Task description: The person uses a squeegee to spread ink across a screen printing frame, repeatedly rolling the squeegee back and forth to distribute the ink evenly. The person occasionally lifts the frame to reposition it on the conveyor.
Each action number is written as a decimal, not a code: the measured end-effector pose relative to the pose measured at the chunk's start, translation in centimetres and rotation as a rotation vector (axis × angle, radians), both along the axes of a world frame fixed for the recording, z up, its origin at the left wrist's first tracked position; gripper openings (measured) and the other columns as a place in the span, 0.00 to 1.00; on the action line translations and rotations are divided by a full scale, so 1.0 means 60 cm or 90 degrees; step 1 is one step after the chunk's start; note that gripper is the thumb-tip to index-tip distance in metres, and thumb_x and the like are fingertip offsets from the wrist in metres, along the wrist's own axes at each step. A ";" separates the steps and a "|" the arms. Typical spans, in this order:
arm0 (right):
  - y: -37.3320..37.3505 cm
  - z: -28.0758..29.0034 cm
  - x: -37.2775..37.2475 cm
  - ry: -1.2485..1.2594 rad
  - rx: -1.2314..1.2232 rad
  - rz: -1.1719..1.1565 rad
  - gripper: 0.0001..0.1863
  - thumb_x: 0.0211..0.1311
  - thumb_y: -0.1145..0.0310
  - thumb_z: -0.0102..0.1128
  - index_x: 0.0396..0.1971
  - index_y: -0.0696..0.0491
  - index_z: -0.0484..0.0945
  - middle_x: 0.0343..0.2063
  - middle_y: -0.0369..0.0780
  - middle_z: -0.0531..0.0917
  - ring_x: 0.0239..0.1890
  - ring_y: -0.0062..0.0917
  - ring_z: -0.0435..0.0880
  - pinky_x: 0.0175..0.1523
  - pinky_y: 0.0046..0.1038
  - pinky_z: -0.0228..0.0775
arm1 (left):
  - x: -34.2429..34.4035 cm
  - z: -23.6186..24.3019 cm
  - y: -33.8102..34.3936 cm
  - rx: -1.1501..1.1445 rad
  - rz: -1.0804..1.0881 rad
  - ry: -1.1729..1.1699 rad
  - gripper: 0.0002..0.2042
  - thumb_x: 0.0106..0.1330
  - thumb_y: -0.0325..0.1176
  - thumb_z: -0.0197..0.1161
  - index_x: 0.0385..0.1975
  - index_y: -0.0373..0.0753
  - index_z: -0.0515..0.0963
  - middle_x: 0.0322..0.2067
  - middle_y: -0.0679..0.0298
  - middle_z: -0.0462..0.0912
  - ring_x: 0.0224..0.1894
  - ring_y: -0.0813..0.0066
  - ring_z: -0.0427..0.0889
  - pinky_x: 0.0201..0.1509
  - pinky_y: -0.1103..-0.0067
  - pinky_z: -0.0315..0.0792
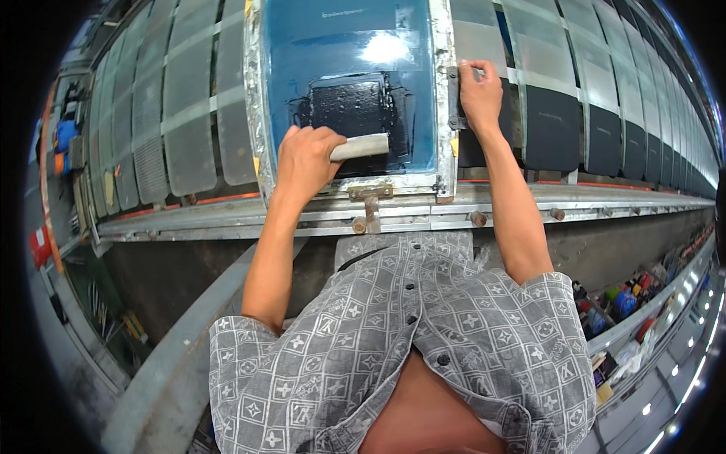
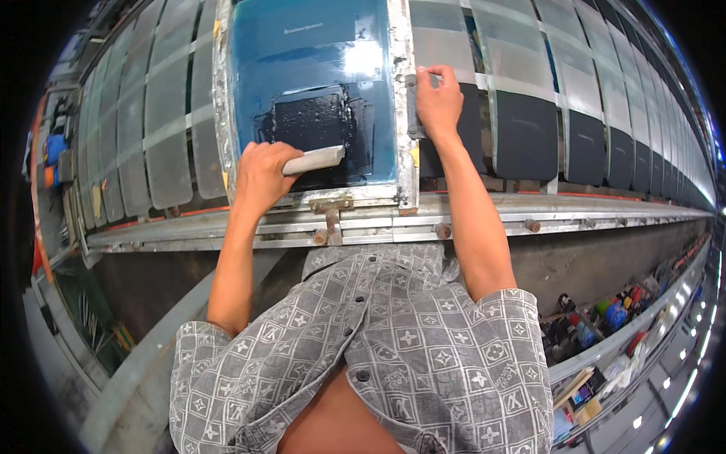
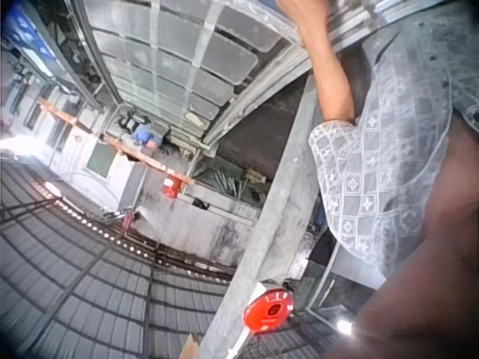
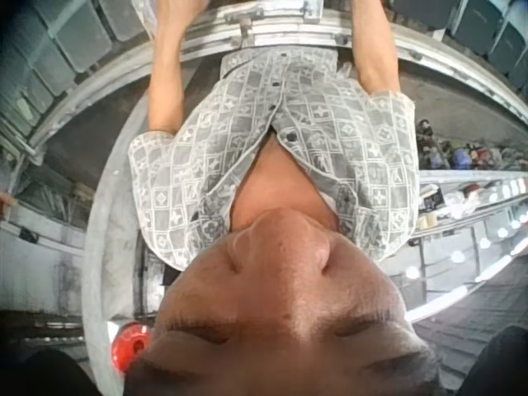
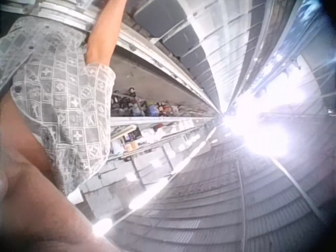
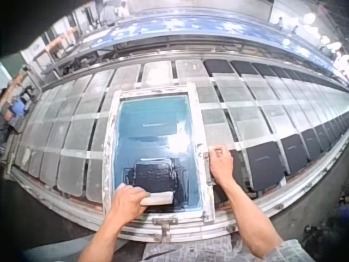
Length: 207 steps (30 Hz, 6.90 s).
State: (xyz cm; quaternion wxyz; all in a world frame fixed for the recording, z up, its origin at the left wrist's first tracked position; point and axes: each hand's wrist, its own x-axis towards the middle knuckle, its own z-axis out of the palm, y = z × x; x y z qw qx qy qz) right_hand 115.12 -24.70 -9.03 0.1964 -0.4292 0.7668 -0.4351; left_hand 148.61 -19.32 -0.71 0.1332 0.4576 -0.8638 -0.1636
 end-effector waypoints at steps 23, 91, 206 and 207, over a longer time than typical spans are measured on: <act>-0.006 0.089 0.166 0.349 0.019 0.653 0.11 0.48 0.68 0.73 0.32 0.52 0.83 0.27 0.43 0.84 0.41 0.41 0.83 0.54 0.42 0.70 | -0.026 -0.020 -0.136 0.029 -0.031 -0.027 0.08 0.46 0.31 0.79 0.26 0.47 0.87 0.27 0.61 0.87 0.32 0.61 0.87 0.45 0.65 0.74; 0.035 0.103 -0.154 -0.205 -0.409 0.762 0.33 0.74 0.57 0.54 0.73 0.56 0.66 0.57 0.44 0.80 0.49 0.27 0.80 0.41 0.23 0.69 | -0.165 0.290 0.791 -0.504 0.698 0.539 0.28 0.67 0.40 0.72 0.64 0.36 0.74 0.76 0.52 0.62 0.76 0.59 0.61 0.76 0.62 0.57; -0.588 0.532 4.787 0.009 -0.703 0.639 0.14 0.67 0.66 0.65 0.48 0.56 0.79 0.50 0.48 0.82 0.50 0.38 0.82 0.56 0.38 0.74 | 4.989 -0.036 -0.380 -0.162 0.741 1.077 0.32 0.74 0.57 0.60 0.53 0.25 0.75 0.55 0.48 0.77 0.50 0.60 0.82 0.55 0.62 0.79; -0.647 0.500 4.798 -0.059 -0.558 0.597 0.16 0.71 0.65 0.63 0.54 0.56 0.77 0.50 0.46 0.82 0.50 0.34 0.82 0.56 0.35 0.74 | 5.009 -0.026 -0.468 -0.130 0.750 1.038 0.33 0.74 0.59 0.61 0.55 0.28 0.73 0.53 0.51 0.78 0.51 0.60 0.82 0.55 0.62 0.78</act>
